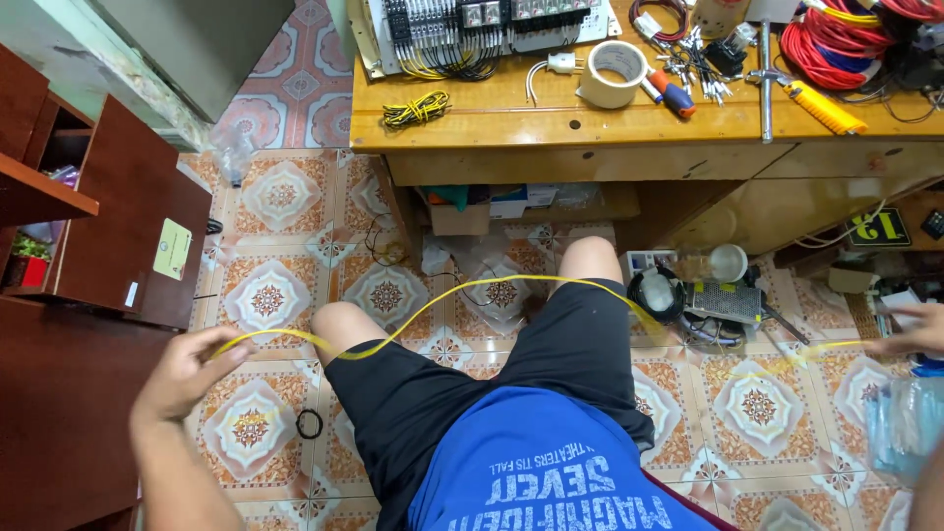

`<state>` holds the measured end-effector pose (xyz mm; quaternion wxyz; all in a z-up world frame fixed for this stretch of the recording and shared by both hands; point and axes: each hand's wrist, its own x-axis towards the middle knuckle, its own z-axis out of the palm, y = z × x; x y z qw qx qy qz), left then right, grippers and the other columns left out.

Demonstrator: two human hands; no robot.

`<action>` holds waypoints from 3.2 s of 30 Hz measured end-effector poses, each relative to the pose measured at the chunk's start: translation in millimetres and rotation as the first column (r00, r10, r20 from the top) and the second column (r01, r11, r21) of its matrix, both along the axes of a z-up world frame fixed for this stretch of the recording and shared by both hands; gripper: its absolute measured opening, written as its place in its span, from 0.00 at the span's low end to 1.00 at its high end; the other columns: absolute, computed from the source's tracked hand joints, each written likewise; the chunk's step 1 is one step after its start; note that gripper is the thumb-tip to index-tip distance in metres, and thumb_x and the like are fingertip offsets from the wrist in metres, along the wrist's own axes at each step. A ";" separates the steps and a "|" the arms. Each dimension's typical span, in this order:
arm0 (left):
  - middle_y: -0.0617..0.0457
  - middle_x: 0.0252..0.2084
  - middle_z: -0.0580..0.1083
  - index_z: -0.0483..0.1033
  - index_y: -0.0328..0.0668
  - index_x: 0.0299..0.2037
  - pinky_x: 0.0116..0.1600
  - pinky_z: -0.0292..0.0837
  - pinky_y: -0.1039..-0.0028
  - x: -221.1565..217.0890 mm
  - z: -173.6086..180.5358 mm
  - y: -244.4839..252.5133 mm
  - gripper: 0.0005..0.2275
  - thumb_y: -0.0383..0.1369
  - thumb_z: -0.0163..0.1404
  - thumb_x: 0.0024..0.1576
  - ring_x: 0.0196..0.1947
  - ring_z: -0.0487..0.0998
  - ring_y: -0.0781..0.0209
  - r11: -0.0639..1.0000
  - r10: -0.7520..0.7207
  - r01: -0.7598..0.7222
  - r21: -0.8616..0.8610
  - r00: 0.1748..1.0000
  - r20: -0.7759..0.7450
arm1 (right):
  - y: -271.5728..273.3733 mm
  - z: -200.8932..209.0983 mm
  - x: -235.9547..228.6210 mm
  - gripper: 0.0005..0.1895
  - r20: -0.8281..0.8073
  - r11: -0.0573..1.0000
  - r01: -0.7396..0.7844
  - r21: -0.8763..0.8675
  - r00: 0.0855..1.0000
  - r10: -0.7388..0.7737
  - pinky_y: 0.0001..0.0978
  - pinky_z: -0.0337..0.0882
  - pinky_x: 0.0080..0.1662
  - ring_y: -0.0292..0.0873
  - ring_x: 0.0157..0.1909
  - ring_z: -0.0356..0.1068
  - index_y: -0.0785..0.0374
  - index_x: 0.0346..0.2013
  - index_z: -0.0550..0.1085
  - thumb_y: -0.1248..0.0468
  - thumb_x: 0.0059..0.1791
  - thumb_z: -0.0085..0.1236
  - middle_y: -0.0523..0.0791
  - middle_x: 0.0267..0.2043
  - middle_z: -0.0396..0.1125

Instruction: Bundling yellow wires with white tape and labeling them with a marker

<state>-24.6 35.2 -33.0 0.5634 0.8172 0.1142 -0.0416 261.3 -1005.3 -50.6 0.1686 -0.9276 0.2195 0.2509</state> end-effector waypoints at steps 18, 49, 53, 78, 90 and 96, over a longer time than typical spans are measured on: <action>0.60 0.25 0.74 0.84 0.61 0.37 0.32 0.74 0.71 141.5 13.9 -290.7 0.04 0.42 0.58 0.59 0.24 0.78 0.59 0.916 -0.385 0.254 0.310 0.771 0.507 | 511.5 38.0 -78.1 0.15 0.622 0.181 -0.807 0.562 0.556 0.551 0.40 0.73 0.36 0.45 0.28 0.71 0.54 0.29 0.76 0.55 0.57 0.49 0.45 0.23 0.68; 0.58 0.30 0.82 0.86 0.49 0.37 0.30 0.75 0.77 169.1 -28.9 -274.0 0.07 0.37 0.65 0.52 0.25 0.80 0.68 0.936 -0.306 0.135 0.324 0.767 0.563 | 519.9 8.4 -30.4 0.21 0.476 -0.002 -0.661 0.750 0.539 0.695 0.30 0.72 0.41 0.38 0.37 0.76 0.62 0.37 0.78 0.50 0.58 0.44 0.43 0.35 0.77; 0.53 0.31 0.82 0.86 0.42 0.35 0.35 0.74 0.75 169.5 -22.0 -268.1 0.02 0.29 0.62 0.54 0.30 0.81 0.64 0.990 -0.144 0.126 0.071 0.887 0.439 | 522.2 1.7 -26.9 0.18 0.549 0.083 -0.783 0.617 0.504 0.667 0.33 0.66 0.37 0.42 0.31 0.71 0.61 0.34 0.75 0.53 0.59 0.43 0.44 0.29 0.72; 0.46 0.39 0.77 0.73 0.32 0.53 0.28 0.78 0.84 218.6 -61.5 -296.4 0.16 0.21 0.60 0.55 0.32 0.80 0.63 0.481 0.374 -0.142 -0.865 0.926 0.056 | 519.9 -29.3 -22.5 0.09 0.666 0.343 -0.850 0.400 0.527 0.529 0.48 0.78 0.42 0.58 0.42 0.78 0.54 0.41 0.81 0.59 0.54 0.53 0.49 0.37 0.79; 0.40 0.35 0.80 0.76 0.32 0.45 0.30 0.83 0.81 233.9 -68.4 -294.5 0.09 0.23 0.60 0.56 0.30 0.83 0.59 0.443 0.488 -0.223 -0.869 0.873 0.024 | 530.8 -13.9 -8.4 0.10 0.707 0.321 -0.851 0.417 0.525 0.474 0.50 0.77 0.45 0.61 0.45 0.77 0.57 0.43 0.81 0.60 0.55 0.54 0.51 0.40 0.78; 0.41 0.39 0.79 0.74 0.32 0.49 0.35 0.83 0.79 281.8 -31.6 -221.1 0.09 0.22 0.56 0.60 0.33 0.81 0.60 0.589 0.767 -0.472 -0.656 0.583 0.269 | 508.0 11.8 -1.4 0.13 0.688 0.389 -0.792 0.470 0.605 0.400 0.56 0.74 0.47 0.64 0.44 0.77 0.63 0.52 0.79 0.64 0.55 0.54 0.56 0.43 0.78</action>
